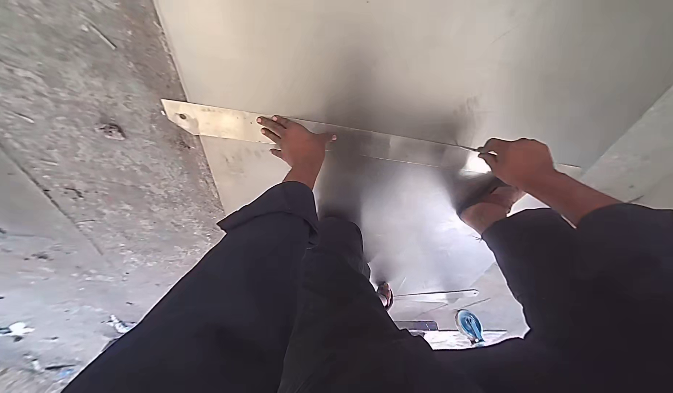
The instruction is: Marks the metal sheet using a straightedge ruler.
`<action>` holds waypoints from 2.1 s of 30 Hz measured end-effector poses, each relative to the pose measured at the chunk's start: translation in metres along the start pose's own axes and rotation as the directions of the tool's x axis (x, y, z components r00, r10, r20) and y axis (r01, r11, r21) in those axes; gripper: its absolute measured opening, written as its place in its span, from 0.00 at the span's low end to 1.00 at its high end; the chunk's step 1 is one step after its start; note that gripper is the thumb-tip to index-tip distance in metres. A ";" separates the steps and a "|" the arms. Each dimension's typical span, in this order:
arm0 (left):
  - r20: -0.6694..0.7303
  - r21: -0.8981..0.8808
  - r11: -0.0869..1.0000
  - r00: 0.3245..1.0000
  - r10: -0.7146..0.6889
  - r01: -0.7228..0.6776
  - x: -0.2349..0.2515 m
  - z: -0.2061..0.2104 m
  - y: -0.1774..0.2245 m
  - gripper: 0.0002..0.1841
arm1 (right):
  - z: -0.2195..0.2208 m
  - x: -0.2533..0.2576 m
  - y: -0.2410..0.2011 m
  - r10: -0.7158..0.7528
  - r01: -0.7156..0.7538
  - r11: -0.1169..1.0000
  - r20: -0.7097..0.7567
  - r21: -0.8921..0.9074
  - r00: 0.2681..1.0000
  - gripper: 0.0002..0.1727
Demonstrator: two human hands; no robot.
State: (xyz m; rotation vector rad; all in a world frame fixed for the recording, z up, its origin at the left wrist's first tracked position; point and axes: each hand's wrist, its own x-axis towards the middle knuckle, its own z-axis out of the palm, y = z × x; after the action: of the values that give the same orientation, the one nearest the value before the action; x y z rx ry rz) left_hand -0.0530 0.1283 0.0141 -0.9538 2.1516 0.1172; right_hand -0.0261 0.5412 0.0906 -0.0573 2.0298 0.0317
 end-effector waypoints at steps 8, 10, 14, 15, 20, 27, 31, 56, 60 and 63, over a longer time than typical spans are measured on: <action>-0.011 0.047 0.999 1.000 0.009 -0.008 0.003 0.003 0.000 0.82 | 0.024 -0.006 0.064 0.123 -0.121 0.991 -0.023 0.056 0.992 0.15; -0.018 0.044 0.999 1.000 0.005 -0.005 0.004 0.004 -0.001 0.82 | 0.023 -0.008 0.069 0.160 -0.159 0.986 -0.007 0.053 0.987 0.15; -0.012 0.027 1.000 1.000 0.007 -0.006 0.000 0.003 -0.002 0.82 | 0.026 -0.013 0.075 0.239 -0.239 0.971 0.035 0.012 0.970 0.18; -0.012 0.020 1.000 1.000 0.007 -0.006 0.000 0.003 -0.002 0.82 | 0.026 -0.013 0.070 0.266 -0.266 0.964 0.055 -0.006 0.962 0.19; -0.021 -0.003 1.000 1.000 0.020 -0.020 0.003 0.006 -0.003 0.83 | 0.005 -0.005 0.013 0.368 -0.345 0.926 0.160 -0.154 0.916 0.19; -0.021 -0.033 0.999 0.999 0.034 -0.035 -0.003 0.004 -0.005 0.79 | -0.052 0.012 -0.126 0.129 -0.078 0.968 0.203 -0.240 0.971 0.06; -0.035 -0.085 0.994 0.997 0.066 -0.069 -0.008 0.000 -0.012 0.76 | -0.087 0.030 -0.206 -0.107 0.137 0.972 0.163 -0.190 0.981 0.07; -0.062 -0.074 0.992 0.994 0.094 -0.098 -0.004 0.014 -0.020 0.62 | -0.069 0.081 -0.334 -0.375 0.390 0.914 -0.134 0.109 0.917 0.21; -0.057 -0.063 0.993 0.994 0.093 -0.096 -0.004 0.012 -0.020 0.75 | -0.073 0.071 -0.299 -0.346 0.348 0.938 -0.085 -0.001 0.934 0.20; -0.048 -0.035 0.995 0.994 0.095 -0.097 -0.005 0.011 -0.019 0.77 | -0.049 0.044 -0.214 -0.224 0.224 0.974 -0.004 -0.031 0.975 0.23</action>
State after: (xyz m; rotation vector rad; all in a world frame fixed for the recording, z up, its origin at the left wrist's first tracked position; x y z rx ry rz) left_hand -0.0314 0.1217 0.0132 -0.8820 2.2450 0.1843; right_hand -0.0775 0.3245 0.0738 -0.3054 2.0187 -0.0805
